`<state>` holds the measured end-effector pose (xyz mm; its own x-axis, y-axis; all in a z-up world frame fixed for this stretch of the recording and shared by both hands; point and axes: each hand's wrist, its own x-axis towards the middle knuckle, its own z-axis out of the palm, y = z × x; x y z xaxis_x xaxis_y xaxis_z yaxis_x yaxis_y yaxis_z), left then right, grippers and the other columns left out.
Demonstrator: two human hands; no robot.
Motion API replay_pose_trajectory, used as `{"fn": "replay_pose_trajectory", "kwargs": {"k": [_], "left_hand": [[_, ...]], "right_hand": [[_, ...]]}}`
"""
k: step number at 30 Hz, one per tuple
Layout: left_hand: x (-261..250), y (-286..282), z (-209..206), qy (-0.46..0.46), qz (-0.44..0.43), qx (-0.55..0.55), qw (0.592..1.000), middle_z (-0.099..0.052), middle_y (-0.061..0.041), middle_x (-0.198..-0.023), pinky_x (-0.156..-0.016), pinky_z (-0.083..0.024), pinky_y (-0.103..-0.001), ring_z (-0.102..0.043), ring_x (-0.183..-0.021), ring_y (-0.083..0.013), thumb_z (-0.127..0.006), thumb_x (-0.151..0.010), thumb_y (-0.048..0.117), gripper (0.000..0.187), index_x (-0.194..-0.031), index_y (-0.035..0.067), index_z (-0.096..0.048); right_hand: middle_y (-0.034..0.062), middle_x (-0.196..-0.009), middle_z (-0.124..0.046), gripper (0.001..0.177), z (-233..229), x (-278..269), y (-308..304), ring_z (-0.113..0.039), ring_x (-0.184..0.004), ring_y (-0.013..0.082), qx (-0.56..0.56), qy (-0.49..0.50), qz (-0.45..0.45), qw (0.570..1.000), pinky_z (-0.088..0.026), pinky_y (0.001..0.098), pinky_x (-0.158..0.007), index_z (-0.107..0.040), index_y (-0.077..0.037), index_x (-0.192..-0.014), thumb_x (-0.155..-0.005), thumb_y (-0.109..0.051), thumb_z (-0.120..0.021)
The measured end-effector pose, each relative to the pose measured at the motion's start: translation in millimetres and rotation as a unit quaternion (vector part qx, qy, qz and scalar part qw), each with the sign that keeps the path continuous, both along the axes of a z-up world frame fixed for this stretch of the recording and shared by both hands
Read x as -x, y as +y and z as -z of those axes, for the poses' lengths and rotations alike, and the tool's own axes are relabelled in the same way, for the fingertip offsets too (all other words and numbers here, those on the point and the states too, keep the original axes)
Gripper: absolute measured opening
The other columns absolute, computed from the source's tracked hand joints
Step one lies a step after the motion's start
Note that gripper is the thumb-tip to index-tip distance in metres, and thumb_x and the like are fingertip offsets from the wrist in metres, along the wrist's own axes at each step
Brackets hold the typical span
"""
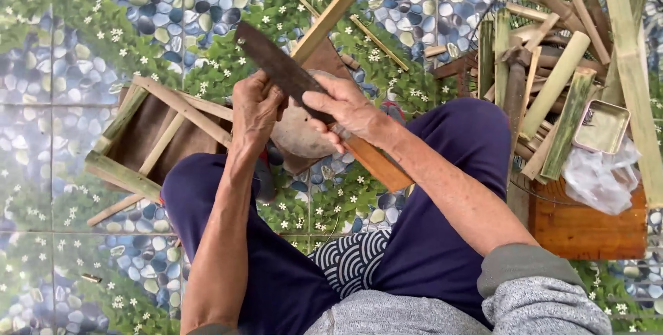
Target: A person is sitting on a stool, using a large knife to shave and split bamboo strips on a wooden block.
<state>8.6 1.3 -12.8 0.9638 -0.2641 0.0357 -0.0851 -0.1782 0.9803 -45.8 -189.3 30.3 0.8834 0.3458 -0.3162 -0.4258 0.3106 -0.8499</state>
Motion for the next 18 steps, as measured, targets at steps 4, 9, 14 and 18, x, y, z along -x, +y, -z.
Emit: {"fn": "replay_pose_trajectory", "kwargs": {"k": [4, 9, 14, 18], "left_hand": [[2, 1, -2, -0.015, 0.022, -0.008, 1.000, -0.055, -0.007, -0.047, -0.047, -0.040, -0.025, -0.042, -0.040, -0.0117, -0.058, -0.106, 0.011, 0.024, -0.087, 0.006, -0.071], [11, 18, -8, -0.007, 0.052, -0.036, 0.998, -0.060, -0.004, -0.052, -0.047, -0.046, -0.023, -0.057, -0.040, -0.0132, -0.063, -0.103, 0.016, 0.018, -0.112, 0.006, -0.074], [1, 13, 1, -0.031, 0.040, -0.061, 0.997, -0.060, -0.003, -0.054, -0.051, -0.045, -0.027, -0.055, -0.047, -0.0155, -0.065, -0.104, 0.020, 0.016, -0.110, 0.011, -0.077], [6, 14, 4, -0.003, 0.024, -0.032, 0.999, -0.059, -0.003, -0.054, -0.050, -0.045, -0.024, -0.052, -0.046, -0.0122, -0.064, -0.105, 0.019, 0.017, -0.110, 0.009, -0.076]], "right_hand": [[0.0108, -0.058, -0.053, 0.022, -4, -6, -8, -0.052, -0.035, 0.0172, 0.012, 0.024, -0.002, 1.000, -0.051, 0.0304, -0.024, -0.058, -0.011, -0.123, -0.105, -0.022, -0.058], [0.0012, -0.066, -0.053, 0.027, 0, -31, -88, -0.052, -0.044, 0.0085, 0.118, -0.033, 0.126, 0.984, -0.052, 0.0251, -0.031, -0.055, -0.013, -0.124, -0.108, -0.035, -0.055], [0.0048, -0.064, -0.059, 0.033, -9, -5, -27, -0.056, -0.041, 0.0109, 0.127, -0.034, 0.054, 0.990, -0.053, 0.0260, -0.029, -0.056, -0.008, -0.129, -0.108, -0.033, -0.055], [0.0030, -0.062, -0.057, 0.043, 5, -1, -16, -0.055, -0.038, 0.0111, 0.089, 0.005, 0.011, 0.996, -0.055, 0.0262, -0.029, -0.048, -0.009, -0.143, -0.107, -0.031, -0.056]]}}
